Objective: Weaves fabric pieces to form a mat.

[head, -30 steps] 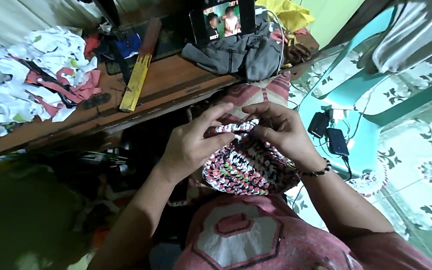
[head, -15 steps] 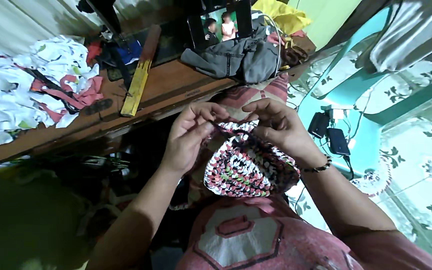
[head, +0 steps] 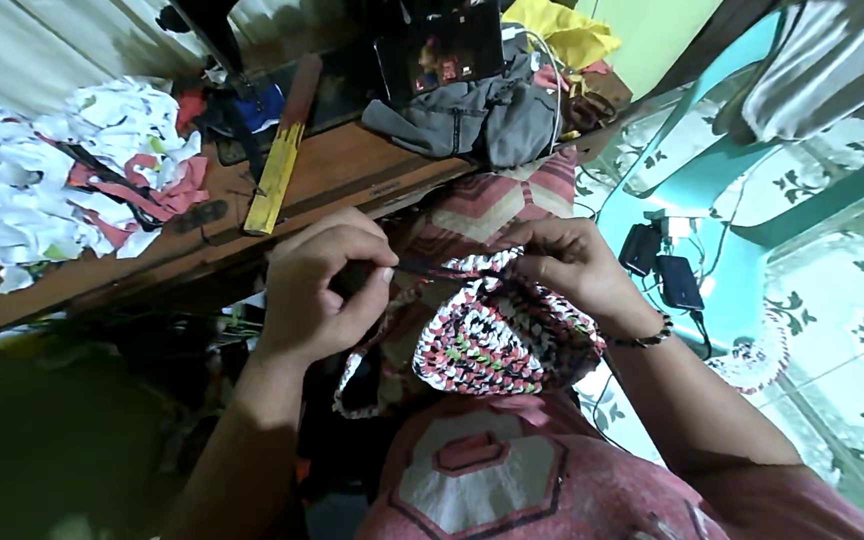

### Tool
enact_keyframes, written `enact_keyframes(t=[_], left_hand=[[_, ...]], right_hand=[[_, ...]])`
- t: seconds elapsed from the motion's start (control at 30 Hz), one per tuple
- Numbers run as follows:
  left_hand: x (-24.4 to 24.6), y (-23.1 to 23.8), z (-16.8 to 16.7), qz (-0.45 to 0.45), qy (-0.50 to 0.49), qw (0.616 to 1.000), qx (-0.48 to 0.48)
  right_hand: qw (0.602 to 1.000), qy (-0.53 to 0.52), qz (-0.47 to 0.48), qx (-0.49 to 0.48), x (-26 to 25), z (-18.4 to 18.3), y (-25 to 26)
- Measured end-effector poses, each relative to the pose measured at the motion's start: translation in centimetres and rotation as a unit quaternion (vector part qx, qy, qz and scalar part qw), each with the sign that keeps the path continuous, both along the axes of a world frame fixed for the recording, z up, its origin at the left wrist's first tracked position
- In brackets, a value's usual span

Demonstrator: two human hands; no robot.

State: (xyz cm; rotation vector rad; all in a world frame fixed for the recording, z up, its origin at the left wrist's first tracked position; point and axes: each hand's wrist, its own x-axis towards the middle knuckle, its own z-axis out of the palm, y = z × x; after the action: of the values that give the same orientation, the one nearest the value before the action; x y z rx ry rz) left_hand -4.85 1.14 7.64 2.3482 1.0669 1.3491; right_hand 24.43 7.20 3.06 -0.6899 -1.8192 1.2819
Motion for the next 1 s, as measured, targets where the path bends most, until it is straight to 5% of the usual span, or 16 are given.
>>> enact_keyframes(t=[0.13, 0.33, 0.57, 0.83, 0.9, 1.0], left_hand=[[1.0, -1.1, 1.7, 0.100, 0.150, 0.984, 0.002], [2.3, -1.3, 0.8, 0.077, 0.235, 0.963, -0.103], [2.1, -0.8, 0.8, 0.005, 0.122, 0.951, -0.284], [1.9, -0.8, 0.3, 0.143, 0.014, 0.966, -0.217], [1.0, -0.7, 0.2, 0.132, -0.074, 0.966, -0.211], [0.3, -1.1, 0.4, 0.063, -0.310, 0.911, -0.264]], right_hand=[[1.000, -0.001, 0.006, 0.011, -0.5, 0.3, -0.2], [1.000, -0.011, 0.002, 0.010, -0.7, 0.4, -0.5], [1.000, -0.002, 0.018, 0.016, -0.8, 0.3, -0.6], [1.000, -0.019, 0.001, 0.007, -0.7, 0.2, -0.4], [1.000, -0.019, -0.009, -0.003, -0.5, -0.2, -0.1], [0.999, -0.025, -0.025, -0.015, -0.5, -0.5, 0.1]])
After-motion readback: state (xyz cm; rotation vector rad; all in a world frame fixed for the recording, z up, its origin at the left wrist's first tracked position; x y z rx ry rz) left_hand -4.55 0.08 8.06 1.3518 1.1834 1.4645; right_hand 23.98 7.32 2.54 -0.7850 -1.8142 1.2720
